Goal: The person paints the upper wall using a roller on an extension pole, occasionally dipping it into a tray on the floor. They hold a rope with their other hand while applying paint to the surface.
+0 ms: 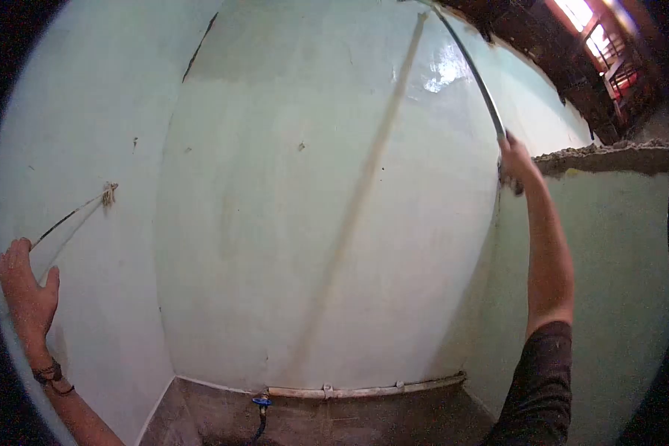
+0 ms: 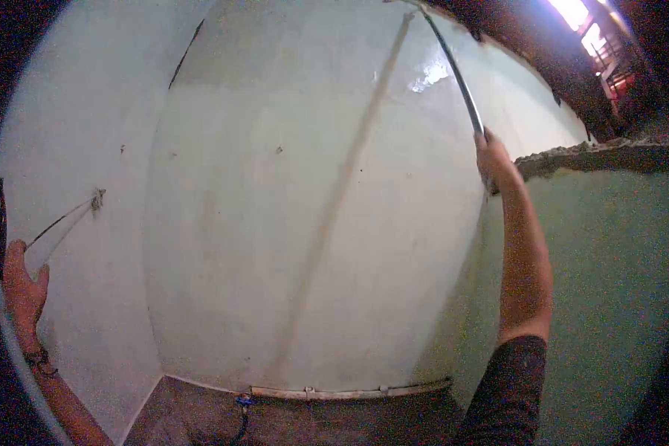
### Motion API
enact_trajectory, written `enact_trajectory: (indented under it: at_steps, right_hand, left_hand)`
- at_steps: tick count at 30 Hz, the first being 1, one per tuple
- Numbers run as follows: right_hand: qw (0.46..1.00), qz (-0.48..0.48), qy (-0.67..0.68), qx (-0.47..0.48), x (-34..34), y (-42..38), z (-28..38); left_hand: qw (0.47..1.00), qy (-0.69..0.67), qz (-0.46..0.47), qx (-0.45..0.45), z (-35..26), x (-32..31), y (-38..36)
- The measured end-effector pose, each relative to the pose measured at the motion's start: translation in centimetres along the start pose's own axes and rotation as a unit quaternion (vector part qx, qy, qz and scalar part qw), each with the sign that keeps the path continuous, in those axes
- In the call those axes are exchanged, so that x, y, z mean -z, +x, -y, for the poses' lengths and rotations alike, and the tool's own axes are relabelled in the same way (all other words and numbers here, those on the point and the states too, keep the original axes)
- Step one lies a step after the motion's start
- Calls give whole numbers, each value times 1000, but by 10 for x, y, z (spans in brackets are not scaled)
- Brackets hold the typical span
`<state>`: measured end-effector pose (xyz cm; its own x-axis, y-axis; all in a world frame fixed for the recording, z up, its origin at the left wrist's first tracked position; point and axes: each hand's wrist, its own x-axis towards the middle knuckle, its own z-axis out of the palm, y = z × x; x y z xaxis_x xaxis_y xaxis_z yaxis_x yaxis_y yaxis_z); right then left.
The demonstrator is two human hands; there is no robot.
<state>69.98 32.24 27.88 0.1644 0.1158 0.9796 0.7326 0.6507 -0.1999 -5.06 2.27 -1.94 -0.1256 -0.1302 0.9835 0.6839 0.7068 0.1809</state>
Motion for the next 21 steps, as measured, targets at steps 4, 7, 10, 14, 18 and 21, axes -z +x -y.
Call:
enact_trajectory:
  at_steps: [4, 7, 10, 14, 18, 21]
  right_hand:
    - [979, 129, -48, -149, 8, 56, 106]
    - [989, 96, -62, -94, -16, 49, 76]
    - [994, 76, -76, -37, -19, 6, 27]
    - [996, 32, -78, 13, -26, -2, 14]
    - [975, 132, 41, -176, -25, 44, 104]
    - [993, 85, -10, -86, -48, 36, 64]
  left_hand:
    - [1000, 8, 19, 15, 5, 0, 0]
    - [999, -7, 33, 12, 17, -6, -6]
    - [1000, -26, 9, 3, 16, -9, -9]
    - [1000, -4, -11, -15, 11, -9, -3]
    - [999, 5, 38, 35, 6, 0, -6]
    - [998, -5, 50, 40, -3, 8, -4]
